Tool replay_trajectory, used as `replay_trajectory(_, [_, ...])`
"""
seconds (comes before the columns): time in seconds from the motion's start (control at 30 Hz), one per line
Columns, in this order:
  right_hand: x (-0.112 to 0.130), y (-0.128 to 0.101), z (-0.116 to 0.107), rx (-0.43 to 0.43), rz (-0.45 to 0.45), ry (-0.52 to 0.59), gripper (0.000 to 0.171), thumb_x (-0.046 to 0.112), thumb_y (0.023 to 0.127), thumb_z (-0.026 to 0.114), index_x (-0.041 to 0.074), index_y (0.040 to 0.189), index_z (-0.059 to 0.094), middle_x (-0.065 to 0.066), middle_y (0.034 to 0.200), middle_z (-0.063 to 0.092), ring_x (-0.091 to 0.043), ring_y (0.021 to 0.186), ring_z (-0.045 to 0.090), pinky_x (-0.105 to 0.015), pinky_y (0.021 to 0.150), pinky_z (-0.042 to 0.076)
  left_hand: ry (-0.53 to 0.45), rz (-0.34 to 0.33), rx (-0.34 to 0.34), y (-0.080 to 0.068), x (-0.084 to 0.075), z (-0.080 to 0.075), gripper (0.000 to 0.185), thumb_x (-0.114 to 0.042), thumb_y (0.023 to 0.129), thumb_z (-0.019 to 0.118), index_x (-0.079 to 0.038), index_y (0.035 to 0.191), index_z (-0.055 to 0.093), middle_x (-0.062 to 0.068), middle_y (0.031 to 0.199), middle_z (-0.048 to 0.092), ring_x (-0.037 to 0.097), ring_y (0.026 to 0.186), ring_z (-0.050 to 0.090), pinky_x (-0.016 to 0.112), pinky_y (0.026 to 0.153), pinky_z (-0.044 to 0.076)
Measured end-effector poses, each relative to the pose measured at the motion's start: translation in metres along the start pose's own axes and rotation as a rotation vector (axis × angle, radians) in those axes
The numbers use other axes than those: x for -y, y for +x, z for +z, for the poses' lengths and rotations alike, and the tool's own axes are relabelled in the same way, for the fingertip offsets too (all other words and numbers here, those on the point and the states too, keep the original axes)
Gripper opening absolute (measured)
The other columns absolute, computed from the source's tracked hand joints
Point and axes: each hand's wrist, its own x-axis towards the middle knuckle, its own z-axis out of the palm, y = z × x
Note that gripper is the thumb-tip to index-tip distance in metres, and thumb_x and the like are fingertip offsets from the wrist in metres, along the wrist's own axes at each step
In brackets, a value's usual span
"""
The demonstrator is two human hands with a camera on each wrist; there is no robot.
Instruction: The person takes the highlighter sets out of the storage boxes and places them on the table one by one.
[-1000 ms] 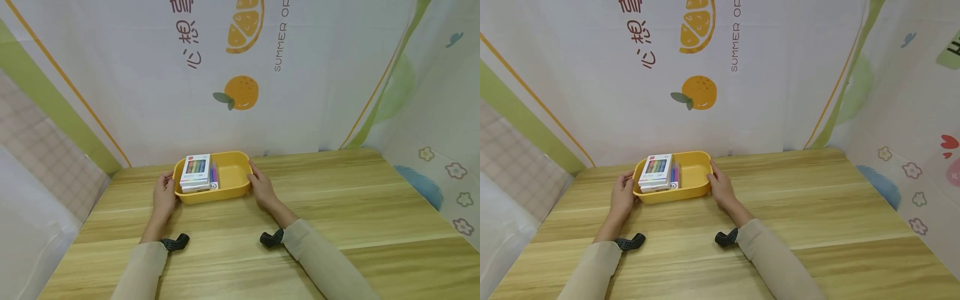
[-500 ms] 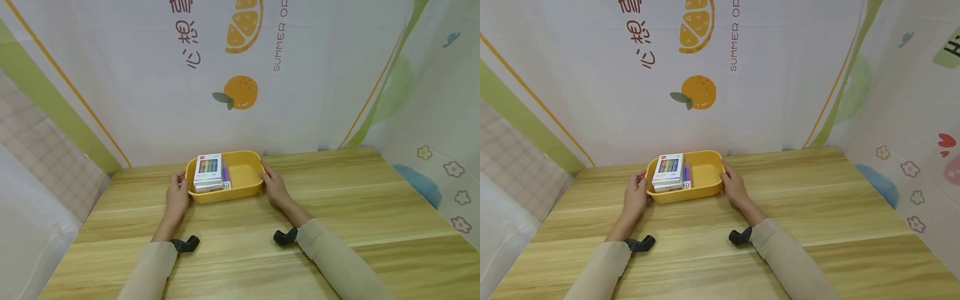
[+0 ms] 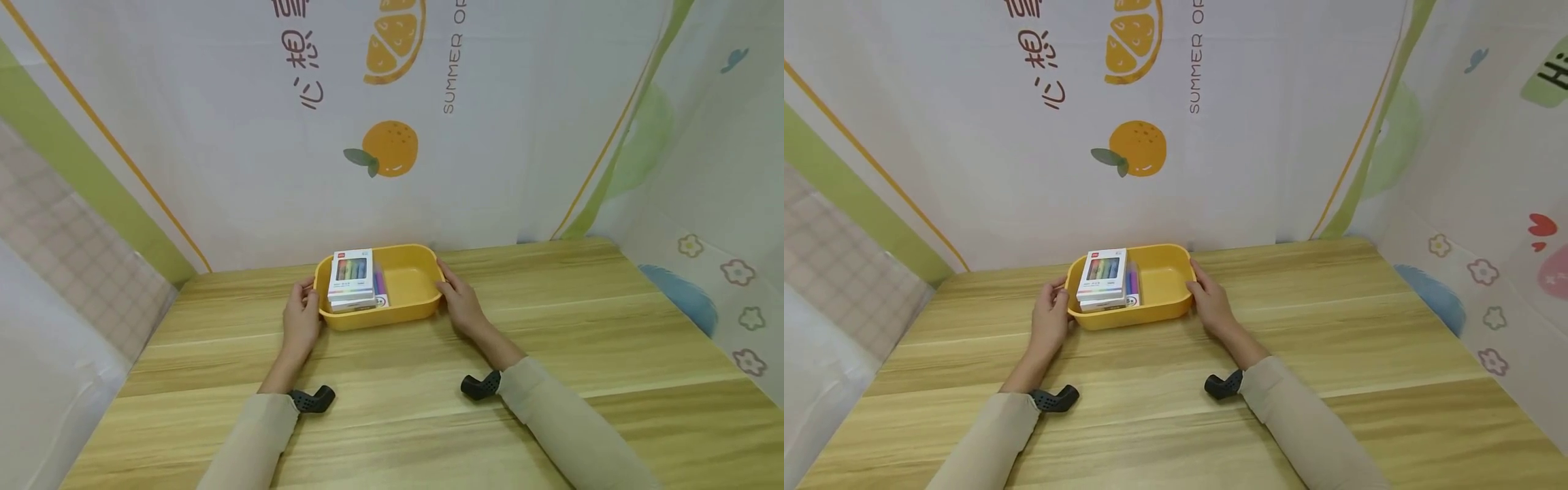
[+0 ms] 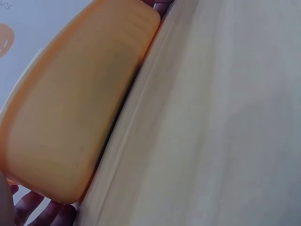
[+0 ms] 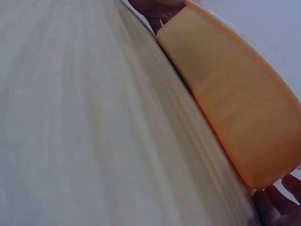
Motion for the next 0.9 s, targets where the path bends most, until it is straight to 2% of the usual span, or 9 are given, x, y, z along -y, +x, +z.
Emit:
replay_trajectory(0.17, [0.002, -0.004, -0.010, -0.004, 0.027, -0.009, 0.053, 0.015, 0.107, 0.041, 0.011, 0.159, 0.030, -0.012, 0.165, 0.031, -0.031, 0.153, 0.029, -0.049, 0.124, 0.025, -0.031, 0.001, -0.016, 0.000, -0.002, 0.010, 0.043, -0.020, 0.102, 0.040, -0.007, 0.141, 0.052, 0.020, 0.130, 0.062, 0.026, 0.104, 0.059, 0.015, 0.065, 0.047])
replay_trajectory(0.33, [-0.012, -0.004, -0.018, -0.040, -0.006, -0.047, 0.053, 0.020, 0.107, 0.042, 0.016, 0.159, 0.032, -0.009, 0.164, 0.033, -0.029, 0.152, 0.033, -0.048, 0.124, 0.026, -0.045, 0.010, -0.012, -0.003, -0.004, 0.021, 0.043, -0.019, 0.102, 0.041, -0.006, 0.140, 0.053, 0.020, 0.129, 0.063, 0.025, 0.104, 0.059, 0.015, 0.065, 0.047])
replay_trajectory(0.43, [-0.014, -0.006, -0.024, -0.044, -0.031, -0.052, 0.053, 0.018, 0.107, 0.041, 0.014, 0.159, 0.031, -0.011, 0.164, 0.033, -0.030, 0.152, 0.032, -0.049, 0.124, 0.026, -0.056, 0.024, -0.019, -0.003, -0.005, 0.027, 0.042, -0.019, 0.101, 0.041, -0.006, 0.139, 0.054, 0.020, 0.127, 0.063, 0.024, 0.101, 0.060, 0.016, 0.064, 0.047])
replay_trajectory(0.7, [0.012, -0.020, -0.034, -0.023, -0.037, -0.033, 0.054, 0.010, 0.106, 0.040, 0.002, 0.158, 0.028, -0.019, 0.164, 0.029, -0.037, 0.152, 0.028, -0.053, 0.123, 0.026, -0.083, 0.037, -0.035, 0.000, -0.006, 0.036, 0.041, -0.018, 0.100, 0.042, -0.007, 0.138, 0.056, 0.019, 0.123, 0.065, 0.014, 0.092, 0.057, 0.015, 0.063, 0.046])
replay_trajectory(0.9, [-0.013, -0.014, -0.034, -0.064, -0.054, -0.039, 0.053, 0.015, 0.107, 0.040, 0.009, 0.159, 0.030, -0.011, 0.165, 0.030, -0.032, 0.153, 0.029, -0.049, 0.124, 0.026, -0.089, 0.036, -0.028, -0.001, -0.006, 0.041, 0.041, -0.017, 0.101, 0.042, -0.006, 0.138, 0.056, 0.020, 0.125, 0.064, 0.018, 0.096, 0.058, 0.015, 0.064, 0.046])
